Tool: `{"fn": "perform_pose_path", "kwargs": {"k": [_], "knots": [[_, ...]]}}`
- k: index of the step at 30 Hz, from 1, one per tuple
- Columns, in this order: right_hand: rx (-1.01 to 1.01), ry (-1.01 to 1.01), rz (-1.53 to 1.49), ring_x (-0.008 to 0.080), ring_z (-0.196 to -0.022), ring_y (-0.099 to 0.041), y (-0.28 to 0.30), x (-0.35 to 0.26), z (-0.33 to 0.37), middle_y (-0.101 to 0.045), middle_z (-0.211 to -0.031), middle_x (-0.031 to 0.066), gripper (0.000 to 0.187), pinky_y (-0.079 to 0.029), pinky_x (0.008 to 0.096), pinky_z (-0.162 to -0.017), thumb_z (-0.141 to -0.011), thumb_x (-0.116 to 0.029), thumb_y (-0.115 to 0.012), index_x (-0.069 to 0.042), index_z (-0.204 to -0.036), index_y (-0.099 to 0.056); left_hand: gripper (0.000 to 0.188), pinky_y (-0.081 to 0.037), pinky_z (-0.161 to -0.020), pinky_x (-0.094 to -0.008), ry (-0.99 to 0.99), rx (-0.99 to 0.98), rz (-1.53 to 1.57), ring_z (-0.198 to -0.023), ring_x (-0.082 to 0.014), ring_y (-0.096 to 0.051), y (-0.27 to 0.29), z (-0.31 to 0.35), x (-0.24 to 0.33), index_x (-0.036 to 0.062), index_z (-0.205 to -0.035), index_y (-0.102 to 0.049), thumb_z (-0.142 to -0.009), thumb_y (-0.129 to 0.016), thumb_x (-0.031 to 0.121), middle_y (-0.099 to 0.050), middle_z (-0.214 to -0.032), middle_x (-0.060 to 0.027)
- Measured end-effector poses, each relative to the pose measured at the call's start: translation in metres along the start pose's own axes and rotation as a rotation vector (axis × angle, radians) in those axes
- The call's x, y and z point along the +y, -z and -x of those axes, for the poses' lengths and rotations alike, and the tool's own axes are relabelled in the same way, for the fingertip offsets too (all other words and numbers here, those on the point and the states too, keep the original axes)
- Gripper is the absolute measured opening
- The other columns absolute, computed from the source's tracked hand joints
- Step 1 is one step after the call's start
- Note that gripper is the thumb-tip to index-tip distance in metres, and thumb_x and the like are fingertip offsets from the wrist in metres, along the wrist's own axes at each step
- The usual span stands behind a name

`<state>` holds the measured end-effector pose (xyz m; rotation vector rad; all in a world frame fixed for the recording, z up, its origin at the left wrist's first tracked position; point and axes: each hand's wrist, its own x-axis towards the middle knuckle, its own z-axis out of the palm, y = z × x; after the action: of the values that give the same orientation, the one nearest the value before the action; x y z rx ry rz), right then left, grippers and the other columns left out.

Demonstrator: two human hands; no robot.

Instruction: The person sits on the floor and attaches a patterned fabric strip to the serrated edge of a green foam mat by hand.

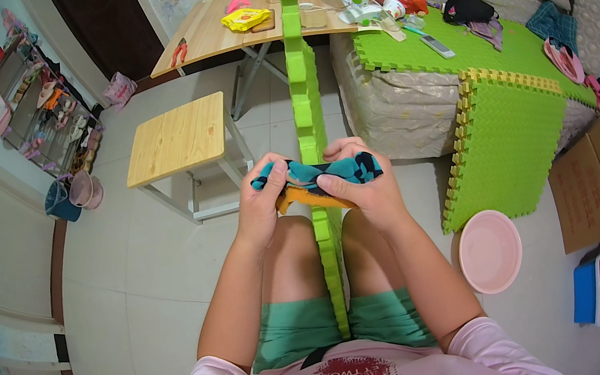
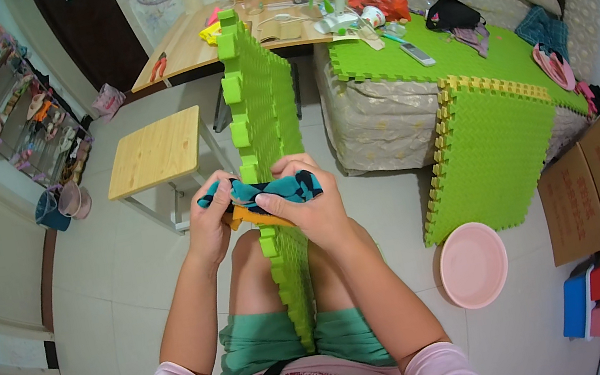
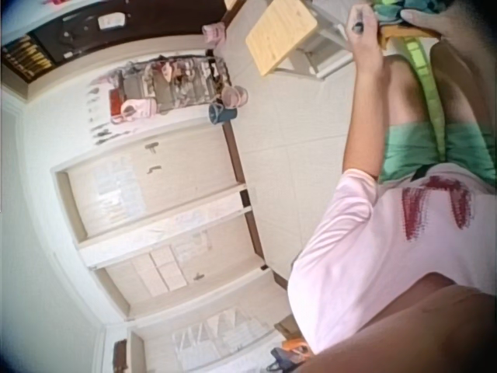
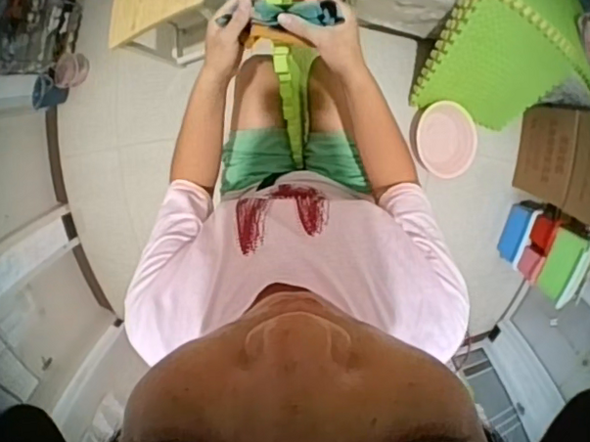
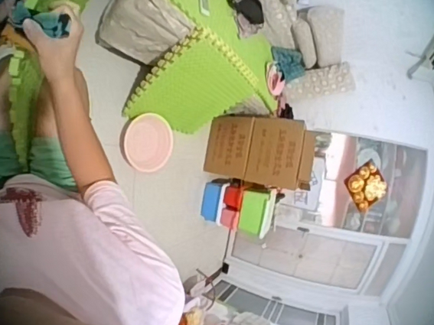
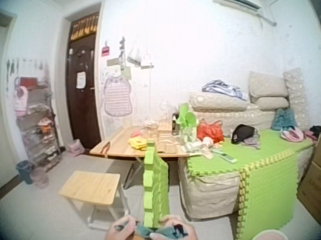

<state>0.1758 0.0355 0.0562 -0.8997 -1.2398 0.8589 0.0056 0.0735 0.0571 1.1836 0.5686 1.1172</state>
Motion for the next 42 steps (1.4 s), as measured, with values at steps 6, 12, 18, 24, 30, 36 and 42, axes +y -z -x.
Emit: {"fn": "perform_pose_path", "kwargs": {"k": [6,12,18,24,30,36,42], "knots": [[0.051,0.066,-0.130,0.0233,-0.104,-0.049,-0.010,0.010,-0.002,-0.053,-0.107,0.0180,0.027,-0.043,0.0298,-0.076,-0.069,-0.010,-0.075,0.000,-0.064,-0.051,0.015,-0.039,-0.064,-0.0210,-0.082,-0.005,-0.433,-0.073,-0.0052,-0.047,-0.006,-0.001,0.001,0.0043,-0.092,-0.051,-0.093,-0.048,0.019,-0.053,-0.078,0.0007],[0.137,-0.123,-0.157,0.0144,-0.083,-0.056,-0.010,0.012,-0.007,-0.062,-0.088,0.0156,0.025,-0.045,0.0249,-0.066,-0.073,0.000,-0.068,-0.001,-0.062,-0.045,0.018,-0.039,-0.066,-0.0211,-0.068,0.098,-0.397,-0.073,-0.0059,-0.046,-0.005,-0.003,-0.003,0.0034,-0.089,-0.050,-0.091,-0.052,0.021,-0.053,-0.079,-0.0002],[0.237,-0.218,-0.377,0.0068,-0.065,-0.049,-0.010,0.035,-0.006,-0.063,-0.081,0.0099,0.026,-0.042,0.0217,-0.059,-0.073,0.004,-0.065,-0.003,-0.064,-0.042,0.021,-0.041,-0.071,-0.0227,-0.414,0.147,-0.701,-0.076,-0.0106,-0.050,-0.003,-0.007,-0.020,0.0011,-0.090,-0.048,-0.090,-0.054,0.021,-0.058,-0.084,-0.0057],[0.169,-0.097,-0.311,0.0248,-0.104,-0.054,-0.007,0.030,-0.005,-0.058,-0.104,0.0185,0.025,-0.044,0.0334,-0.085,-0.073,0.000,-0.068,-0.003,-0.067,-0.045,0.018,-0.044,-0.072,-0.0248,-0.444,0.247,-0.612,-0.081,-0.0117,-0.053,-0.022,0.008,-0.019,0.0007,-0.087,-0.043,-0.091,-0.052,0.016,-0.060,-0.095,-0.0127],[0.007,0.084,-0.147,0.0316,-0.124,-0.037,-0.005,0.023,-0.002,-0.046,-0.121,0.0263,0.027,-0.032,0.0455,-0.102,-0.075,-0.008,-0.070,-0.004,-0.067,-0.045,0.013,-0.043,-0.067,-0.0227,-0.301,0.393,-0.416,-0.074,-0.0073,-0.051,-0.011,0.007,-0.042,0.0043,-0.085,-0.044,-0.092,-0.049,0.014,-0.058,-0.081,-0.0049],[0.025,-0.031,-0.362,0.0347,-0.122,-0.041,0.008,0.012,0.002,-0.047,-0.121,0.0288,0.029,-0.038,0.0444,-0.097,-0.075,-0.001,-0.067,-0.002,-0.063,-0.040,0.015,-0.042,-0.071,-0.0223,-0.175,0.294,-0.012,-0.079,-0.0093,-0.051,-0.027,0.014,-0.041,0.0035,-0.089,-0.047,-0.092,-0.052,0.017,-0.058,-0.089,-0.0058],[-0.004,-0.099,-0.448,0.0392,-0.114,-0.048,0.010,0.005,0.010,-0.042,-0.127,0.0293,0.021,-0.045,0.0384,-0.090,-0.072,0.010,-0.054,-0.002,-0.065,-0.038,0.017,-0.046,-0.083,-0.0293,-0.103,0.229,-0.052,-0.097,-0.0177,-0.055,-0.033,0.025,-0.034,0.0030,-0.087,-0.046,-0.090,-0.055,0.017,-0.054,-0.109,-0.0140]]}}
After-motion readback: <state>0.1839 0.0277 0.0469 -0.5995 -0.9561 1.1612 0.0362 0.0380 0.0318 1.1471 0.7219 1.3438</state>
